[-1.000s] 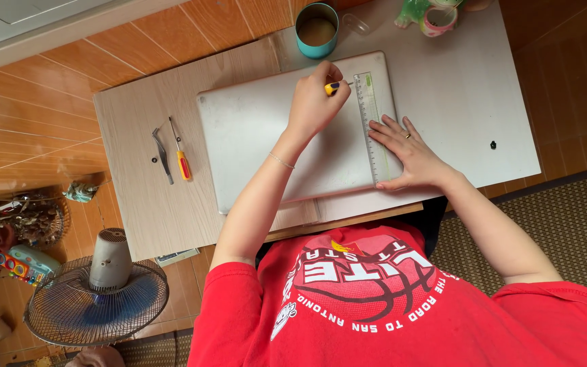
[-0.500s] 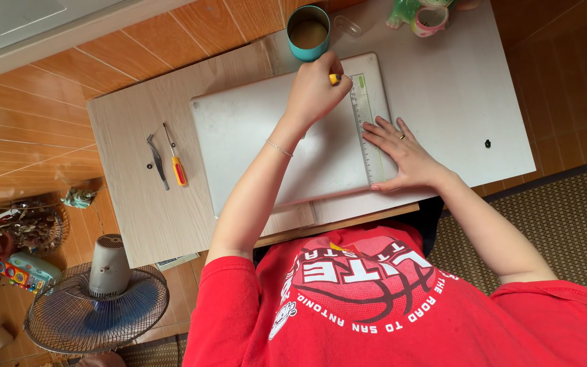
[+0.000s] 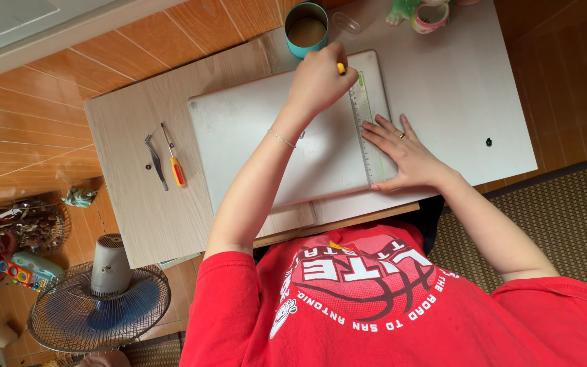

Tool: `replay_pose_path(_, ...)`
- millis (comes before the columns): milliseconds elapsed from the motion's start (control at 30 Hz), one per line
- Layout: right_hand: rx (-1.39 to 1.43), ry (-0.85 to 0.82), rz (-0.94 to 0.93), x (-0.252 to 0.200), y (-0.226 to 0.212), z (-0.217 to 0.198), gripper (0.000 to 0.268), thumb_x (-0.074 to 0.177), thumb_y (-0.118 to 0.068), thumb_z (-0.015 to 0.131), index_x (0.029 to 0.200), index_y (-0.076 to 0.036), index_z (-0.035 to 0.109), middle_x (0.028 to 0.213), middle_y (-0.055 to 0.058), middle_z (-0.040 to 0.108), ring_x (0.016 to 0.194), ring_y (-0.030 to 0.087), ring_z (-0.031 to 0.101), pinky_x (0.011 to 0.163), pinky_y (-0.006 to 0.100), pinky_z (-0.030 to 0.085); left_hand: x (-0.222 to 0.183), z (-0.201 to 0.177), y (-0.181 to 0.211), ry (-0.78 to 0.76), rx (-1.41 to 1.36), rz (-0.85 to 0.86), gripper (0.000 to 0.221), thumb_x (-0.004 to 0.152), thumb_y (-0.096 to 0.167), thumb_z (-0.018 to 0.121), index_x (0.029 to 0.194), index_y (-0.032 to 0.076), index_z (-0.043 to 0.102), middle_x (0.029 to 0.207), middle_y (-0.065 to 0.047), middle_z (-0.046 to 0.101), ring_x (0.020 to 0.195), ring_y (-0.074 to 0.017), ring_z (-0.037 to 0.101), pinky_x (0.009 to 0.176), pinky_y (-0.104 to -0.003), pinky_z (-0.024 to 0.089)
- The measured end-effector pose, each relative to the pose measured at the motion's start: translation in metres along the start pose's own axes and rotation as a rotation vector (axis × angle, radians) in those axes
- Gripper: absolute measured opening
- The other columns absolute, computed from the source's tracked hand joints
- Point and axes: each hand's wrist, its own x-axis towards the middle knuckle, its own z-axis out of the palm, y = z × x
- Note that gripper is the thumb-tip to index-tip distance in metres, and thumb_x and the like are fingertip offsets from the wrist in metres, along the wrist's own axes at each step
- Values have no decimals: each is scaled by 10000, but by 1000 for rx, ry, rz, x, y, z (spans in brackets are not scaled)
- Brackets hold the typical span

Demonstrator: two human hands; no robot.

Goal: Measuring the top of a closed laptop with a ruler and preparing tools.

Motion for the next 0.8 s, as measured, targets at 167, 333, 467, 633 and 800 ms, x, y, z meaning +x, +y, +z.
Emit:
replay_pose_path(167,-111,4,-2,21,20,-12,1140,666,-611,764,1586,-103,320,1686,104,253,1594,347,97,1199,734,-1,10,3,-8,-21,20,21,217,766,239,719,837,37,677,741,-158,722,724,-357,710,679,-451,559)
replay_pose_path(333,-194,-23,2,70,41,-33,1130,695,-664,734,1605,-125,338,1713,136,184,1593,354,39,1183,734,-26,12,-4,-8,-58,-27,-29,239,770,268,722,831,41,678,742,-162,722,705,-347,709,674,-443,562)
replay_pose_path(467,-231,-25,4,101,67,-35,1141,705,-701,735,1591,-108,328,1712,161,160,1597,347,37,1194,719,-23,11,-10,-2,-78,-37,-79,298,798,318,736,846,33,663,718,-171,708,699,-343,707,661,-449,552)
replay_pose_path(633,-220,-33,82,118,71,-45,1137,685,-713,730,1614,-183,344,1721,137,163,1597,331,32,1202,700,-11,11,-3,-5,-36,-34,-40,271,799,303,720,827,38,671,717,-158,713,674,-340,701,647,-441,554)
replay_pose_path(800,-157,-23,93,118,75,-45,1098,689,-724,733,1603,-232,377,1726,163,118,1596,351,13,1211,693,-5,11,1,-6,-31,-34,-38,246,817,287,699,840,43,675,725,-156,714,668,-336,700,647,-441,554)
